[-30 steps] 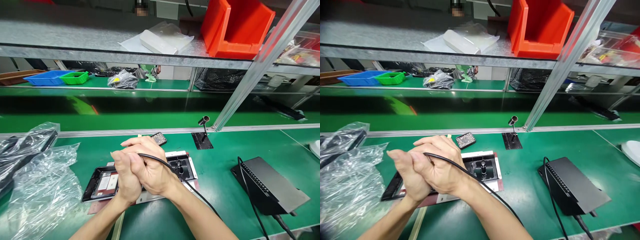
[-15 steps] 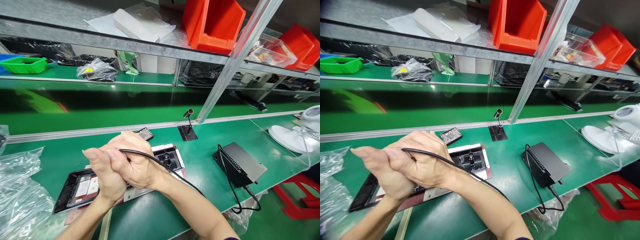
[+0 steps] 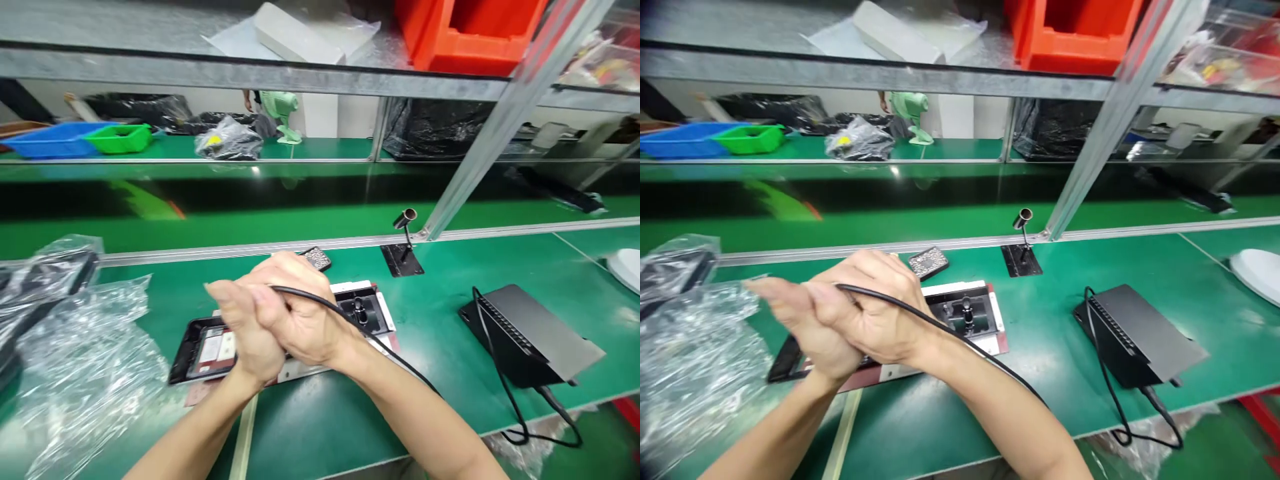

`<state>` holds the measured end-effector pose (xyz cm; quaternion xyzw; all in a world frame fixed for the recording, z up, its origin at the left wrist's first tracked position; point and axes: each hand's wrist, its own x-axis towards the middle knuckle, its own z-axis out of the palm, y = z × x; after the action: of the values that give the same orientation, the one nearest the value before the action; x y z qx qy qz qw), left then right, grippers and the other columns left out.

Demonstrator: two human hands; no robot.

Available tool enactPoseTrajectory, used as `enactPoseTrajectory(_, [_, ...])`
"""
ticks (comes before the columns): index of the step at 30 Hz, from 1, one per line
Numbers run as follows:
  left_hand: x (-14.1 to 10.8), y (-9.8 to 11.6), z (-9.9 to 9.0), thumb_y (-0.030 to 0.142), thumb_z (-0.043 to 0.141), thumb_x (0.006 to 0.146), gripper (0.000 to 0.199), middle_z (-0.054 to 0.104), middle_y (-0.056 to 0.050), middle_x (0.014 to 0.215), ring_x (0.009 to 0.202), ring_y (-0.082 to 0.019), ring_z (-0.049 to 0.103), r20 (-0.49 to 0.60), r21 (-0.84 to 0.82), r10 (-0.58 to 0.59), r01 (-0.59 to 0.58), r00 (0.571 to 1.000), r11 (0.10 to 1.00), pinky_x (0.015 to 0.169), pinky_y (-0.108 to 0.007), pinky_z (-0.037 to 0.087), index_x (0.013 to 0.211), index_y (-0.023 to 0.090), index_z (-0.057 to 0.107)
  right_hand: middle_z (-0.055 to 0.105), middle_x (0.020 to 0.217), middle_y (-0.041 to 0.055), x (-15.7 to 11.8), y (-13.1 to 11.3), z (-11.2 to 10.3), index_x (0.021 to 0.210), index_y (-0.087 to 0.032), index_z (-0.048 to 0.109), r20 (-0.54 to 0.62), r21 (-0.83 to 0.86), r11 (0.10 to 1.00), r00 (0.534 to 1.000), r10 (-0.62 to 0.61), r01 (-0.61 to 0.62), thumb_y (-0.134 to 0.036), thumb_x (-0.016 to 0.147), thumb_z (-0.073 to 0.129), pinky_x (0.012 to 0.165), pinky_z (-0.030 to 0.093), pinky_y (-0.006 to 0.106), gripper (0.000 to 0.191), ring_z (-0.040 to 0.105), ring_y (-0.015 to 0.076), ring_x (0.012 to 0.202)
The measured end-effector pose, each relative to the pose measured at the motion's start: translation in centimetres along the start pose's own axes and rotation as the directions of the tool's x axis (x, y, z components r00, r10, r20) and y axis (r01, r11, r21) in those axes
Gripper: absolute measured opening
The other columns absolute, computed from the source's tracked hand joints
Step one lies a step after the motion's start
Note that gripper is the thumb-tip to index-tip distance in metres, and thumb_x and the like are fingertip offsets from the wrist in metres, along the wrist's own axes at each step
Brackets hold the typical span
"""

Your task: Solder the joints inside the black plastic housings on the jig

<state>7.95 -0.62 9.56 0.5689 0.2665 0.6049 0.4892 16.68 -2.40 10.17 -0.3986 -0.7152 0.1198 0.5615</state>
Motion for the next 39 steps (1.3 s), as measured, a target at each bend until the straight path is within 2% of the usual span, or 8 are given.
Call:
enactPoseTrajectory(4, [-0.1,-0.1,0.4,0.077,0.029,0.093,0.075,0.064,-0.007,0.071,0.072,-0.021,0.061,-0.024,0.062,0.043,-0.042,0.999,0.997,0.079,-0.037,0.055,0.063,0.019,0.066,0.075,0.094,0.0016,0.4,0.3,-0.1,0.089,-0.024,0.072,-0.007,0.149,0.989,1.0,-0.009,0.01,-0.032,0.098,0.05,0.09,0.056,0.038,0.024,0.067,0.0184,0.091])
enactPoseTrajectory(9, [-0.4,-0.7,0.1,0.072,0.032,0.096,0.066,0.065,-0.005,0.076,0.074,-0.019,0.061,-0.034,0.008,0.006,-0.005,0.999,1.0,0.071,-0.032,0.054,0.073,0.02,0.066,0.072,0.107,0.0055,0.8,0.2,-0.6,0.096,-0.023,0.073,-0.007,0.146,0.989,1.0,-0.027,0.028,-0.029,0.098,0.049,0.097,0.054,0.042,0.024,0.065,0.0209,0.108])
enactPoseTrajectory(16, [-0.5,-0.9,0.0,0.073,0.033,0.095,0.064,0.063,-0.005,0.077,0.079,-0.021,0.061,-0.035,-0.02,-0.032,0.031,0.999,0.999,0.08,-0.035,0.054,0.073,0.021,0.062,0.07,0.116,0.0069,1.1,0.3,-0.8,0.1,-0.022,0.074,0.018,0.144,0.989,0.999,-0.042,0.039,-0.033,0.099,0.049,0.101,0.052,0.038,0.027,0.063,0.0189,0.116])
enactPoseTrajectory(22, [-0.2,-0.7,0.2,0.068,0.032,0.098,0.058,0.058,-0.003,0.071,0.072,-0.019,0.057,-0.02,-0.062,-0.039,0.038,0.999,0.997,0.078,-0.036,0.052,0.071,0.021,0.054,0.074,0.119,0.0006,1.2,0.3,-0.6,0.125,-0.027,0.065,0.011,0.182,0.982,0.999,-0.045,0.042,-0.027,0.1,0.046,0.098,0.052,0.036,0.031,0.066,0.0159,0.106])
enactPoseTrajectory(28, [-0.1,-0.5,0.1,0.062,0.034,0.1,0.056,0.062,-0.004,0.074,0.074,-0.02,0.06,0.007,-0.008,0.044,-0.044,0.999,0.999,0.08,-0.036,0.054,0.071,0.02,0.057,0.074,0.092,0.0025,1.1,0.3,-0.5,0.094,-0.026,0.074,0.054,0.221,0.974,0.998,0.039,-0.05,-0.029,0.099,0.048,0.088,0.056,0.04,0.026,0.068,0.02,0.089])
enactPoseTrajectory(32, [-0.2,-0.6,0.0,0.065,0.03,0.1,0.061,0.062,-0.004,0.071,0.068,-0.019,0.058,-0.025,0.028,0.044,-0.043,0.999,0.999,0.07,-0.035,0.054,0.07,0.02,0.059,0.074,0.091,0.0017,1.1,0.5,-0.3,0.092,-0.026,0.073,0.04,0.227,0.973,0.999,0.027,-0.036,-0.029,0.098,0.051,0.084,0.055,0.041,0.023,0.067,0.0196,0.086])
enactPoseTrajectory(36, [-0.1,-0.5,0.1,0.064,0.027,0.101,0.063,0.065,-0.004,0.075,0.073,-0.019,0.061,0.0,0.023,0.067,-0.067,0.998,0.997,0.075,-0.034,0.054,0.07,0.021,0.06,0.074,0.091,0.0015,1.2,0.6,-0.2,0.092,-0.025,0.072,0.037,0.224,0.974,0.999,0.013,-0.021,-0.029,0.099,0.05,0.083,0.055,0.041,0.024,0.066,0.0188,0.085])
enactPoseTrajectory(39, [0.0,-0.3,0.2,0.078,0.034,0.091,0.067,0.063,-0.003,0.068,0.069,-0.02,0.061,-0.057,-0.002,-0.046,0.046,0.997,0.999,0.074,-0.035,0.056,0.065,0.022,0.058,0.075,0.09,0.0008,1.2,0.6,-0.2,0.091,-0.026,0.072,0.045,0.177,0.984,0.999,0.011,-0.019,-0.03,0.1,0.047,0.084,0.056,0.041,0.027,0.068,0.019,0.087])
